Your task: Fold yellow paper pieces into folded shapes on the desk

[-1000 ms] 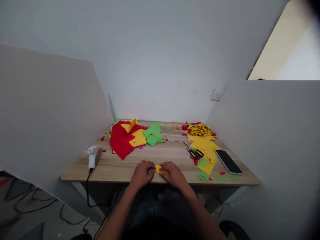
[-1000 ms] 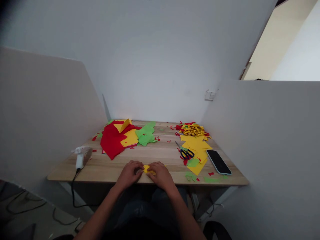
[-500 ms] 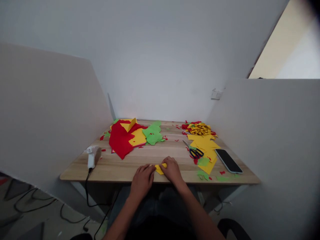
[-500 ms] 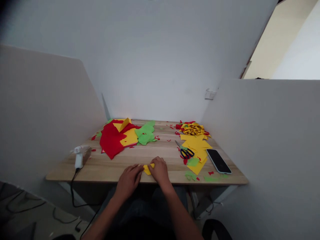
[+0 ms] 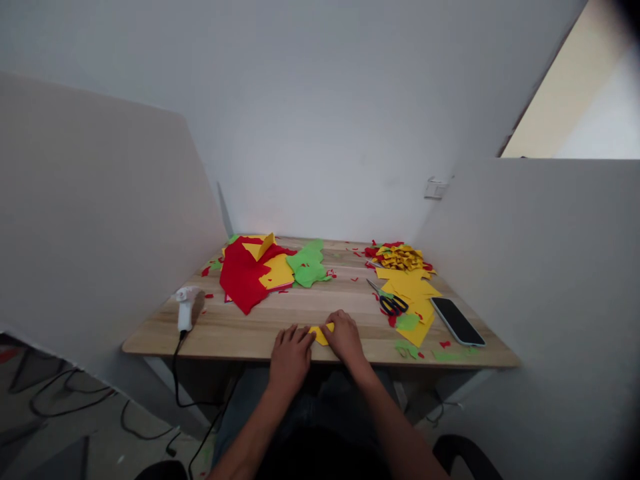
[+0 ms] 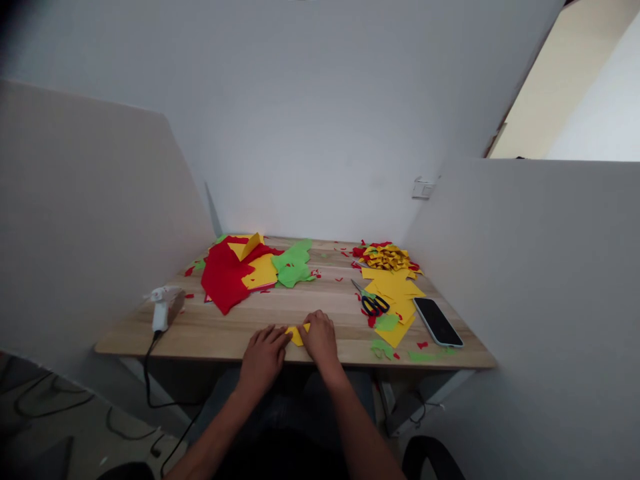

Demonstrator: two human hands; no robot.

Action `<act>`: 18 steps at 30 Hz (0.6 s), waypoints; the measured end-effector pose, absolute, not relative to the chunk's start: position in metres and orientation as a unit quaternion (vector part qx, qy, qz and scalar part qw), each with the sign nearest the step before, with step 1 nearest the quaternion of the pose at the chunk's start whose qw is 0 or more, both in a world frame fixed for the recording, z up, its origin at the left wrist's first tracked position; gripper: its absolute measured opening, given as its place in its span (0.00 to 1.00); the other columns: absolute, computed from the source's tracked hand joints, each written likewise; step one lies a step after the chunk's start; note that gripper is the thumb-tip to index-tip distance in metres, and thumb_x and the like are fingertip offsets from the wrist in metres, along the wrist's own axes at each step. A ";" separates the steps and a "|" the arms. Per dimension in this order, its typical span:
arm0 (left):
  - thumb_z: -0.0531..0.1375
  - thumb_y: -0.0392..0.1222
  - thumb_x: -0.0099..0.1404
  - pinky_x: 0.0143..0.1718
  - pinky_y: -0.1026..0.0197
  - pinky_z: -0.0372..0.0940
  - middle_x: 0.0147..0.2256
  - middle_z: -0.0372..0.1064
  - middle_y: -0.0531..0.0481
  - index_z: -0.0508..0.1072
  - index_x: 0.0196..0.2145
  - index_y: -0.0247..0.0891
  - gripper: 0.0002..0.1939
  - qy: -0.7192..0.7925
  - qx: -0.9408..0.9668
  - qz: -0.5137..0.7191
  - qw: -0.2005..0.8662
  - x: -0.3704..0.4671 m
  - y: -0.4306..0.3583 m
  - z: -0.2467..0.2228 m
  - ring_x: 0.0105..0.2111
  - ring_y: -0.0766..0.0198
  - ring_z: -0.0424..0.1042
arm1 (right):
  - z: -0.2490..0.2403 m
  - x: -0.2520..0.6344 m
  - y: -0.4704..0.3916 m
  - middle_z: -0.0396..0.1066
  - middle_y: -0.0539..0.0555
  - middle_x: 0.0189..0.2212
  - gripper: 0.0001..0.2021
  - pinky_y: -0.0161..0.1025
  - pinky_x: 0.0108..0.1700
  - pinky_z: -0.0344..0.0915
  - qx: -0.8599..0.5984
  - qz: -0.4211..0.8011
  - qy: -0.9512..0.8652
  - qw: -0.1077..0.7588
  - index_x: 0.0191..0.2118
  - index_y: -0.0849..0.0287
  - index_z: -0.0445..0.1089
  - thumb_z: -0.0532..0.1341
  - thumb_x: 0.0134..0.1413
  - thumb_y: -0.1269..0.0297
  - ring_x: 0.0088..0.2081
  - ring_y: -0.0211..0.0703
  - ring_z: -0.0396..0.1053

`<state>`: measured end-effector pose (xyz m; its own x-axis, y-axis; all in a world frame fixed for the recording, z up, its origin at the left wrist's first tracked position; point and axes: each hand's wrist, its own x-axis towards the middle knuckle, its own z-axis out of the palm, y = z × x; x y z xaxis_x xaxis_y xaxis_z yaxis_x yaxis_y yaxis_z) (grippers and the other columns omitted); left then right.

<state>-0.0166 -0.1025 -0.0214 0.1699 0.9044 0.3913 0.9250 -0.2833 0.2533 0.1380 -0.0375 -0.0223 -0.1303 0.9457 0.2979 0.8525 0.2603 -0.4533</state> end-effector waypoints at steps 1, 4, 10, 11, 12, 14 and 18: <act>0.55 0.34 0.64 0.56 0.47 0.52 0.52 0.71 0.49 0.74 0.48 0.47 0.18 -0.599 -0.764 -0.240 0.017 -0.016 -0.102 -0.018 0.54 0.51 0.63 | -0.022 0.138 -0.037 0.71 0.55 0.35 0.05 0.38 0.43 0.56 -0.601 0.086 -0.747 0.269 0.34 0.58 0.71 0.60 0.54 0.64 0.41 0.46 0.67; 0.54 0.42 0.66 0.50 0.51 0.55 0.46 0.74 0.47 0.76 0.43 0.44 0.12 -0.610 -0.759 -0.227 -0.007 -0.017 -0.095 -0.007 0.49 0.53 0.65 | -0.023 0.138 -0.036 0.70 0.54 0.35 0.05 0.38 0.43 0.56 -0.605 0.085 -0.746 0.267 0.34 0.58 0.71 0.61 0.54 0.63 0.41 0.46 0.67; 0.59 0.48 0.62 0.41 0.55 0.57 0.38 0.74 0.48 0.75 0.34 0.43 0.08 -0.663 -0.724 -0.181 -0.056 -0.018 -0.068 0.008 0.43 0.55 0.67 | -0.023 0.137 -0.037 0.69 0.54 0.35 0.05 0.39 0.42 0.57 -0.607 0.069 -0.748 0.258 0.34 0.57 0.70 0.62 0.54 0.63 0.40 0.46 0.66; 0.60 0.48 0.61 0.42 0.56 0.57 0.39 0.74 0.48 0.75 0.36 0.43 0.09 -0.668 -0.720 -0.175 -0.063 -0.017 -0.064 0.009 0.44 0.54 0.67 | -0.023 0.136 -0.038 0.69 0.54 0.36 0.05 0.39 0.43 0.57 -0.607 0.058 -0.749 0.260 0.35 0.57 0.70 0.62 0.54 0.63 0.40 0.47 0.66; 0.60 0.47 0.60 0.42 0.55 0.57 0.41 0.74 0.47 0.75 0.38 0.43 0.10 -0.672 -0.719 -0.164 -0.068 -0.016 -0.061 0.011 0.44 0.54 0.67 | -0.023 0.136 -0.040 0.68 0.54 0.37 0.06 0.40 0.44 0.56 -0.607 0.043 -0.749 0.264 0.37 0.57 0.70 0.62 0.54 0.62 0.41 0.47 0.65; 0.61 0.46 0.60 0.44 0.54 0.57 0.42 0.74 0.45 0.75 0.40 0.42 0.11 -0.675 -0.722 -0.134 -0.075 -0.014 -0.057 0.013 0.46 0.52 0.68 | -0.023 0.135 -0.043 0.67 0.55 0.39 0.09 0.41 0.46 0.56 -0.606 0.013 -0.746 0.275 0.40 0.57 0.70 0.63 0.54 0.61 0.43 0.49 0.64; 0.59 0.44 0.60 0.46 0.51 0.57 0.41 0.75 0.42 0.75 0.41 0.39 0.12 -0.662 -0.735 -0.105 -0.105 -0.012 -0.053 0.013 0.46 0.50 0.70 | -0.021 0.134 -0.047 0.66 0.57 0.41 0.11 0.42 0.48 0.56 -0.608 0.005 -0.744 0.279 0.42 0.57 0.70 0.62 0.54 0.60 0.44 0.50 0.62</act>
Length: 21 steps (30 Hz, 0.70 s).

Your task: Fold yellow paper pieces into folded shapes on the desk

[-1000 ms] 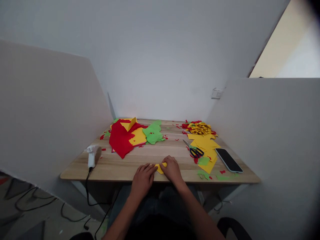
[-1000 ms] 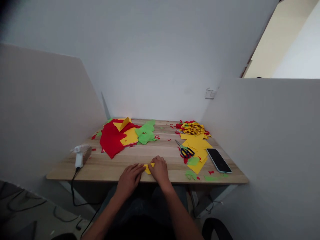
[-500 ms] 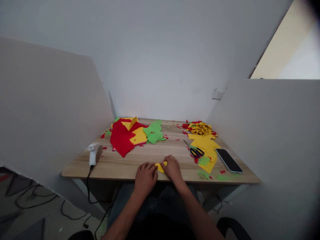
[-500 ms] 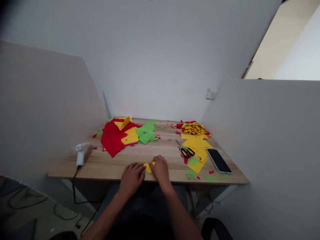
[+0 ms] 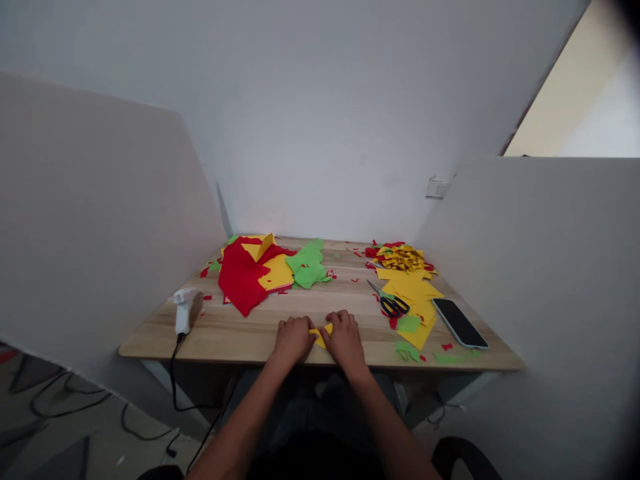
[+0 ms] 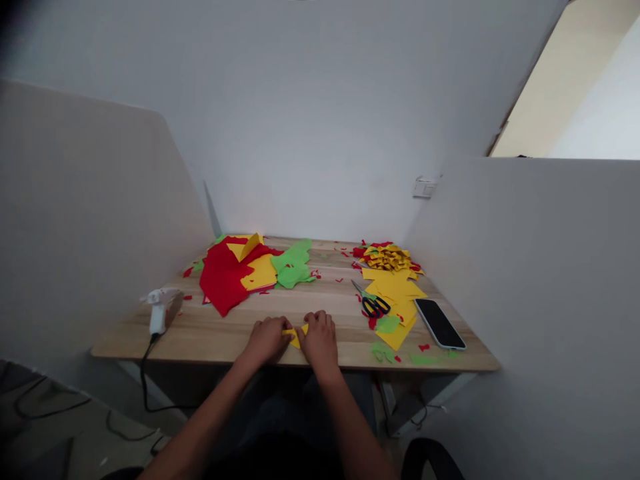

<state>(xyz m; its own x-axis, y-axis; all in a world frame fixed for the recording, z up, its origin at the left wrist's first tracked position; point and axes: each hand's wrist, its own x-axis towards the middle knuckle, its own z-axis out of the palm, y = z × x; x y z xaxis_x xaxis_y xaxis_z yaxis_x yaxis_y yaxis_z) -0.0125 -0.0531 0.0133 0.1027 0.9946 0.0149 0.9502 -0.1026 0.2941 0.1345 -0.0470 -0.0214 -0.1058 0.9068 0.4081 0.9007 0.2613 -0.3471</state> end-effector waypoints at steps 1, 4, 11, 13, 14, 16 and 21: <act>0.59 0.44 0.61 0.46 0.51 0.57 0.40 0.76 0.42 0.75 0.41 0.39 0.12 0.657 0.738 0.109 0.112 -0.013 -0.053 0.012 0.45 0.49 0.70 | -0.021 0.135 -0.048 0.66 0.57 0.41 0.11 0.42 0.49 0.56 -0.607 0.011 -0.745 0.277 0.42 0.57 0.70 0.62 0.55 0.60 0.45 0.50 0.62; 0.58 0.43 0.60 0.45 0.51 0.57 0.38 0.76 0.41 0.75 0.36 0.38 0.09 0.643 0.740 0.149 0.130 -0.020 -0.052 0.006 0.42 0.49 0.72 | -0.017 0.136 -0.051 0.68 0.58 0.42 0.10 0.42 0.51 0.55 -0.590 0.030 -0.757 0.277 0.43 0.58 0.71 0.60 0.57 0.63 0.46 0.50 0.62; 0.62 0.48 0.55 0.30 0.63 0.60 0.25 0.68 0.52 0.69 0.31 0.35 0.13 0.481 0.578 0.471 0.461 -0.030 -0.028 -0.017 0.26 0.64 0.67 | -0.005 0.149 -0.037 0.72 0.53 0.31 0.10 0.35 0.37 0.58 -0.513 0.214 -0.782 0.282 0.36 0.59 0.73 0.57 0.58 0.60 0.34 0.42 0.66; 0.66 0.47 0.49 0.28 0.65 0.58 0.22 0.63 0.57 0.68 0.35 0.35 0.19 0.437 0.514 0.532 0.512 -0.027 -0.020 -0.020 0.23 0.68 0.63 | -0.005 0.149 -0.025 0.67 0.49 0.23 0.12 0.33 0.29 0.53 -0.475 0.331 -0.765 0.283 0.28 0.60 0.70 0.59 0.55 0.57 0.27 0.38 0.61; 0.68 0.45 0.48 0.27 0.66 0.57 0.21 0.60 0.60 0.68 0.39 0.34 0.22 0.424 0.500 0.544 0.524 -0.026 -0.017 -0.020 0.21 0.70 0.61 | -0.006 0.149 -0.020 0.64 0.47 0.21 0.14 0.32 0.27 0.51 -0.444 0.390 -0.756 0.282 0.26 0.61 0.69 0.60 0.53 0.55 0.25 0.36 0.58; 0.69 0.44 0.47 0.25 0.68 0.54 0.20 0.58 0.62 0.67 0.45 0.34 0.28 0.406 0.504 0.542 0.536 -0.024 -0.014 -0.019 0.20 0.73 0.58 | -0.010 0.147 -0.011 0.59 0.45 0.19 0.17 0.32 0.27 0.49 -0.393 0.470 -0.726 0.313 0.24 0.61 0.67 0.61 0.51 0.51 0.24 0.34 0.55; 0.68 0.47 0.50 0.25 0.68 0.53 0.20 0.62 0.60 0.66 0.47 0.34 0.28 0.396 0.510 0.523 0.557 -0.027 -0.019 -0.015 0.19 0.72 0.58 | -0.021 0.146 -0.011 0.58 0.45 0.20 0.20 0.32 0.28 0.50 -0.368 0.511 -0.672 0.389 0.23 0.61 0.66 0.63 0.47 0.46 0.24 0.34 0.54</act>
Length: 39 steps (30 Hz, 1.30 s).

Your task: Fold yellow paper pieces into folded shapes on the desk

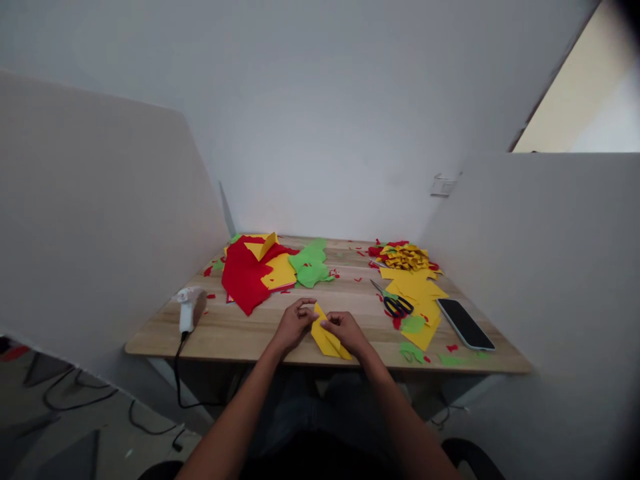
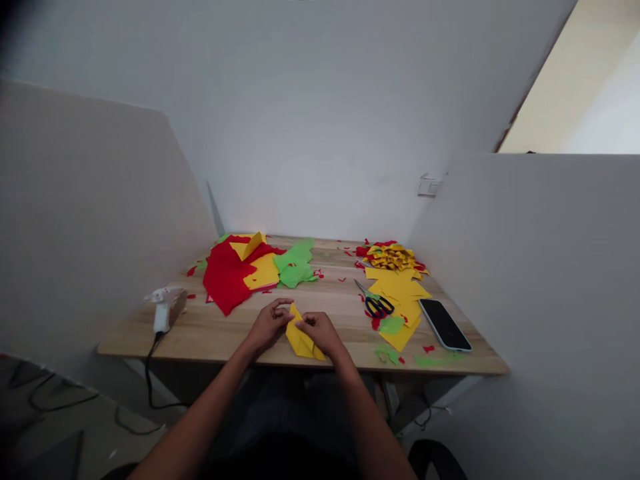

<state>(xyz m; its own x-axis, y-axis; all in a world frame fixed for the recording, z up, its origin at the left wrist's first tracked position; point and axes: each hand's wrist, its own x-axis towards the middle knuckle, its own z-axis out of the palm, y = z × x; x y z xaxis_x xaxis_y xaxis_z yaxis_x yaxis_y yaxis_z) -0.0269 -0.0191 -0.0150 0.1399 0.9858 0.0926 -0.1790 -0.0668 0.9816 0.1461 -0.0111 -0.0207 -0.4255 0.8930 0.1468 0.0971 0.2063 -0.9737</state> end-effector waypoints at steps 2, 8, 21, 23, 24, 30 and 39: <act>0.66 0.51 0.53 0.25 0.67 0.55 0.21 0.63 0.59 0.68 0.43 0.34 0.24 0.399 0.504 0.523 0.560 -0.027 -0.021 -0.014 0.20 0.71 0.60 | -0.022 0.147 -0.014 0.61 0.46 0.20 0.20 0.32 0.28 0.52 -0.374 0.522 -0.663 0.386 0.24 0.62 0.67 0.64 0.45 0.47 0.24 0.34 0.56; 0.60 0.56 0.59 0.24 0.67 0.53 0.19 0.59 0.57 0.67 0.26 0.35 0.20 0.393 0.544 0.504 0.544 -0.025 -0.023 -0.019 0.20 0.71 0.57 | -0.024 0.150 -0.015 0.63 0.46 0.20 0.19 0.32 0.27 0.53 -0.378 0.525 -0.658 0.386 0.25 0.62 0.70 0.65 0.45 0.47 0.23 0.34 0.56; 0.60 0.55 0.58 0.23 0.67 0.50 0.19 0.57 0.57 0.67 0.24 0.35 0.19 0.430 0.565 0.475 0.520 -0.026 -0.025 -0.017 0.20 0.71 0.54 | -0.026 0.151 -0.016 0.65 0.47 0.22 0.18 0.32 0.27 0.54 -0.373 0.530 -0.655 0.388 0.27 0.63 0.72 0.67 0.43 0.50 0.25 0.35 0.58; 0.60 0.55 0.57 0.23 0.67 0.50 0.19 0.59 0.57 0.68 0.25 0.34 0.18 0.432 0.565 0.472 0.520 -0.025 -0.025 -0.018 0.20 0.70 0.55 | -0.027 0.151 -0.015 0.65 0.47 0.22 0.18 0.32 0.27 0.54 -0.383 0.519 -0.658 0.388 0.27 0.62 0.71 0.66 0.43 0.49 0.24 0.35 0.58; 0.61 0.54 0.57 0.24 0.67 0.51 0.20 0.60 0.56 0.69 0.25 0.34 0.18 0.435 0.567 0.469 0.519 -0.025 -0.025 -0.018 0.21 0.70 0.56 | -0.027 0.151 -0.015 0.64 0.47 0.21 0.18 0.32 0.27 0.53 -0.389 0.512 -0.661 0.387 0.26 0.62 0.70 0.66 0.44 0.49 0.24 0.34 0.57; 0.64 0.49 0.51 0.28 0.65 0.58 0.25 0.69 0.51 0.73 0.29 0.33 0.15 0.428 0.561 0.461 0.538 -0.023 -0.026 -0.015 0.25 0.66 0.64 | -0.031 0.150 -0.013 0.58 0.45 0.18 0.19 0.31 0.25 0.49 -0.395 0.484 -0.668 0.404 0.23 0.61 0.66 0.64 0.45 0.48 0.22 0.32 0.53; 0.63 0.47 0.52 0.24 0.66 0.54 0.19 0.65 0.55 0.71 0.22 0.34 0.13 0.491 0.528 0.503 0.476 -0.013 -0.023 -0.009 0.21 0.69 0.61 | -0.029 0.149 -0.016 0.55 0.44 0.18 0.16 0.32 0.26 0.49 -0.405 0.421 -0.680 0.443 0.22 0.60 0.63 0.64 0.47 0.53 0.22 0.33 0.51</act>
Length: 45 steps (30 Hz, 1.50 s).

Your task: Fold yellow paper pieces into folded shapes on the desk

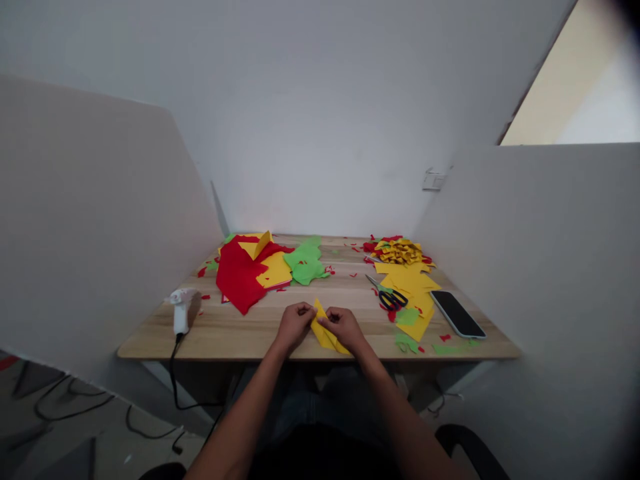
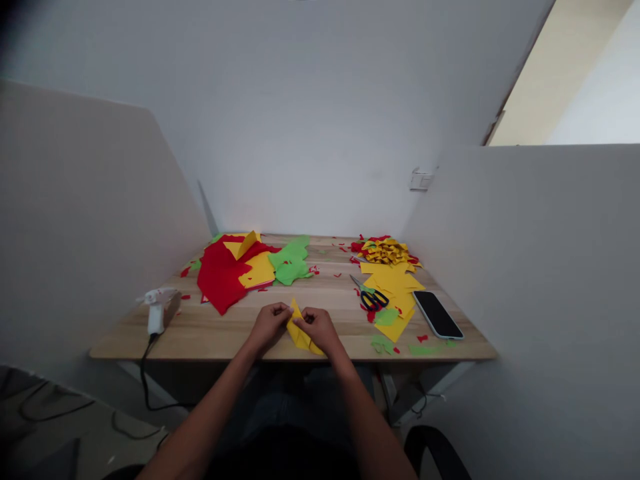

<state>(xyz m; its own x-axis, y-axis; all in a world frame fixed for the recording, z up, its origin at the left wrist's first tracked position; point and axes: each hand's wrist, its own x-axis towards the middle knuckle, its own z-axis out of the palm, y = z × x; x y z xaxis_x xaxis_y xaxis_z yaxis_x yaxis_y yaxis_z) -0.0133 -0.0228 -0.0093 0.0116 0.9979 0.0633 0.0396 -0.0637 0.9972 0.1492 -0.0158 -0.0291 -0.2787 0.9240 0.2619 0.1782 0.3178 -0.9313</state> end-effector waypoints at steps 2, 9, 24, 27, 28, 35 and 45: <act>0.63 0.47 0.50 0.25 0.66 0.55 0.19 0.65 0.54 0.71 0.23 0.33 0.12 0.487 0.506 0.505 0.503 -0.013 -0.020 -0.011 0.21 0.69 0.61 | -0.029 0.149 -0.016 0.55 0.45 0.18 0.16 0.32 0.26 0.49 -0.418 0.398 -0.684 0.446 0.22 0.60 0.64 0.63 0.48 0.53 0.22 0.33 0.52; 0.65 0.47 0.50 0.29 0.64 0.60 0.24 0.73 0.49 0.76 0.27 0.32 0.14 0.475 0.505 0.492 0.526 -0.017 -0.022 -0.010 0.25 0.65 0.68 | -0.035 0.147 -0.011 0.59 0.45 0.19 0.15 0.31 0.25 0.51 -0.414 0.432 -0.671 0.438 0.25 0.61 0.67 0.64 0.46 0.53 0.22 0.33 0.54; 0.66 0.49 0.51 0.31 0.64 0.60 0.28 0.75 0.47 0.78 0.31 0.31 0.17 0.451 0.568 0.457 0.514 -0.020 -0.023 -0.019 0.28 0.63 0.69 | -0.024 0.150 -0.017 0.56 0.44 0.18 0.18 0.32 0.25 0.49 -0.396 0.495 -0.631 0.447 0.22 0.60 0.62 0.65 0.45 0.51 0.21 0.32 0.52; 0.65 0.49 0.52 0.30 0.64 0.60 0.27 0.74 0.48 0.78 0.30 0.31 0.16 0.451 0.565 0.458 0.518 -0.021 -0.023 -0.017 0.27 0.63 0.68 | -0.023 0.150 -0.017 0.56 0.44 0.18 0.18 0.32 0.26 0.49 -0.389 0.506 -0.627 0.447 0.23 0.60 0.62 0.66 0.44 0.50 0.22 0.32 0.53; 0.65 0.49 0.52 0.30 0.64 0.59 0.26 0.74 0.48 0.79 0.30 0.31 0.15 0.452 0.563 0.459 0.517 -0.021 -0.024 -0.017 0.26 0.63 0.68 | -0.023 0.150 -0.017 0.57 0.44 0.18 0.18 0.32 0.26 0.50 -0.386 0.510 -0.626 0.446 0.23 0.60 0.62 0.66 0.43 0.50 0.22 0.33 0.53; 0.65 0.46 0.53 0.34 0.63 0.61 0.27 0.74 0.48 0.79 0.32 0.32 0.14 0.423 0.554 0.468 0.543 -0.022 -0.026 -0.013 0.29 0.62 0.68 | -0.022 0.150 -0.017 0.60 0.45 0.18 0.17 0.32 0.26 0.51 -0.392 0.520 -0.611 0.449 0.23 0.60 0.64 0.67 0.41 0.51 0.22 0.34 0.56; 0.63 0.52 0.55 0.26 0.66 0.55 0.22 0.68 0.52 0.76 0.26 0.31 0.18 0.430 0.567 0.461 0.531 -0.020 -0.028 -0.015 0.23 0.68 0.61 | -0.027 0.151 -0.014 0.62 0.45 0.19 0.18 0.32 0.26 0.52 -0.385 0.524 -0.628 0.426 0.23 0.61 0.66 0.66 0.43 0.51 0.22 0.33 0.56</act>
<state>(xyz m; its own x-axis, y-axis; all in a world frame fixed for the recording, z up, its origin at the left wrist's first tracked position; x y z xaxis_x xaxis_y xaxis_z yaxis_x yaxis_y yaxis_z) -0.0201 -0.0280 -0.0149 0.2059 0.9763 0.0662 -0.0028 -0.0671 0.9977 0.1509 -0.0144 -0.0269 -0.3396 0.9313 0.1320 0.0369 0.1534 -0.9875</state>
